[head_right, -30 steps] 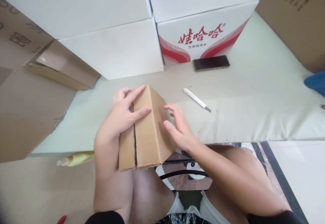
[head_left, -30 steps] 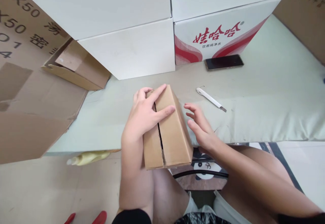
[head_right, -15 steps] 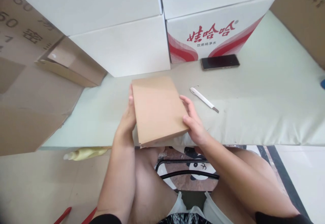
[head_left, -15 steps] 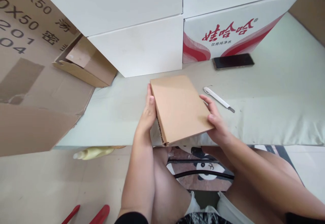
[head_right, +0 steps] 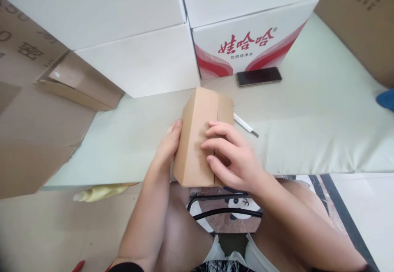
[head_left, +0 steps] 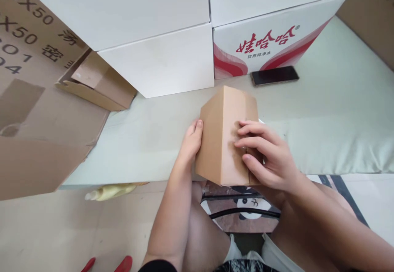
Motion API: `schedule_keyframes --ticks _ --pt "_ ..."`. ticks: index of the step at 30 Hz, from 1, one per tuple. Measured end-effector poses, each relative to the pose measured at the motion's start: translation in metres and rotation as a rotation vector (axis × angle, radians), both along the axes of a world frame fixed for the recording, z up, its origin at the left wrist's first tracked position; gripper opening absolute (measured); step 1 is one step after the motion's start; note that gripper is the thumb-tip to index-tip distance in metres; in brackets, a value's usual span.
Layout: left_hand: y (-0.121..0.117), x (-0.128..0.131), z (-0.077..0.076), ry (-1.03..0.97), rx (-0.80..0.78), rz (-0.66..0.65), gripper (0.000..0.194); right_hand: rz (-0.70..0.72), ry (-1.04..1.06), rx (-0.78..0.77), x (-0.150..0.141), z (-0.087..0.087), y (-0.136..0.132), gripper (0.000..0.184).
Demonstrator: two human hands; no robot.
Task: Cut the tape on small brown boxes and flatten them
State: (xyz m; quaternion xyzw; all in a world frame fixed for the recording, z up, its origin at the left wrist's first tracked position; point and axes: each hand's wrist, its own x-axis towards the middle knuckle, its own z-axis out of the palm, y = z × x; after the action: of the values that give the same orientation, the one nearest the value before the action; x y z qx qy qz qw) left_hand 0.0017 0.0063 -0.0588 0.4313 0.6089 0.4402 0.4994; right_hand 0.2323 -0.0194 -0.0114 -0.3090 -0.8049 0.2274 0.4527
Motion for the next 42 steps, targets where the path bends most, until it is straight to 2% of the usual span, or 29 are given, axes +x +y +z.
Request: schedule_keyframes --ticks 2,4,6,8,11,12,14,16,18,20,23,25,26,28,30,32,35,42 --pt "0.000 -0.001 0.001 0.080 0.053 0.060 0.065 -0.014 0.027 0.042 0.002 -0.005 0.004 0.020" --pt "-0.001 -0.004 0.006 0.083 0.169 0.062 0.073 0.051 -0.019 0.062 0.003 -0.010 0.007 0.026" --pt "-0.002 -0.007 0.013 0.067 0.299 -0.008 0.078 0.143 -0.137 0.047 0.004 -0.013 0.007 0.036" --pt "-0.003 -0.008 0.020 0.040 0.351 -0.101 0.079 0.214 -0.225 0.026 0.005 -0.014 0.006 0.044" --pt "-0.001 -0.007 0.027 -0.017 0.348 -0.170 0.075 0.248 -0.127 -0.005 0.009 -0.014 0.009 0.043" --pt "0.000 -0.007 0.028 -0.027 0.350 -0.164 0.076 0.201 -0.068 -0.026 0.012 -0.014 0.012 0.039" --pt "0.004 -0.010 0.029 0.002 0.359 -0.132 0.078 -0.039 -0.028 -0.087 0.019 -0.018 0.024 0.030" --pt "0.008 -0.014 0.029 0.072 0.354 -0.112 0.074 -0.385 -0.153 -0.176 0.027 -0.027 0.039 0.028" --pt "0.010 -0.019 0.029 0.120 0.348 -0.109 0.067 -0.597 -0.398 -0.321 0.035 -0.037 0.055 0.035" --pt "0.011 -0.023 0.028 0.119 0.353 -0.115 0.060 -0.626 -0.611 -0.493 0.041 -0.047 0.067 0.038" --pt "0.012 -0.025 0.024 0.078 0.374 -0.132 0.056 -0.572 -0.736 -0.621 0.044 -0.051 0.074 0.024" --pt "0.013 -0.023 0.019 0.054 0.408 -0.154 0.058 -0.596 -0.616 -0.642 0.042 -0.047 0.073 0.015" --pt "0.014 -0.023 0.016 0.045 0.432 -0.167 0.059 -0.605 -0.466 -0.662 0.040 -0.042 0.071 0.013" --pt "0.017 -0.021 0.012 0.042 0.479 -0.202 0.061 -0.560 0.000 -0.702 0.035 -0.030 0.064 0.015" --pt "0.019 -0.019 0.011 0.059 0.509 -0.243 0.061 -0.409 0.477 -0.684 0.030 -0.016 0.055 0.021" --pt "0.018 -0.017 0.013 0.088 0.519 -0.290 0.060 -0.239 0.733 -0.619 0.025 -0.003 0.043 0.028" --pt "0.012 -0.012 0.021 0.109 0.494 -0.348 0.059 -0.103 0.754 -0.584 0.017 0.010 0.026 0.030" --pt "0.005 0.004 0.035 0.183 0.485 -0.381 0.058 -0.050 0.546 -0.626 0.009 0.015 0.014 0.025"
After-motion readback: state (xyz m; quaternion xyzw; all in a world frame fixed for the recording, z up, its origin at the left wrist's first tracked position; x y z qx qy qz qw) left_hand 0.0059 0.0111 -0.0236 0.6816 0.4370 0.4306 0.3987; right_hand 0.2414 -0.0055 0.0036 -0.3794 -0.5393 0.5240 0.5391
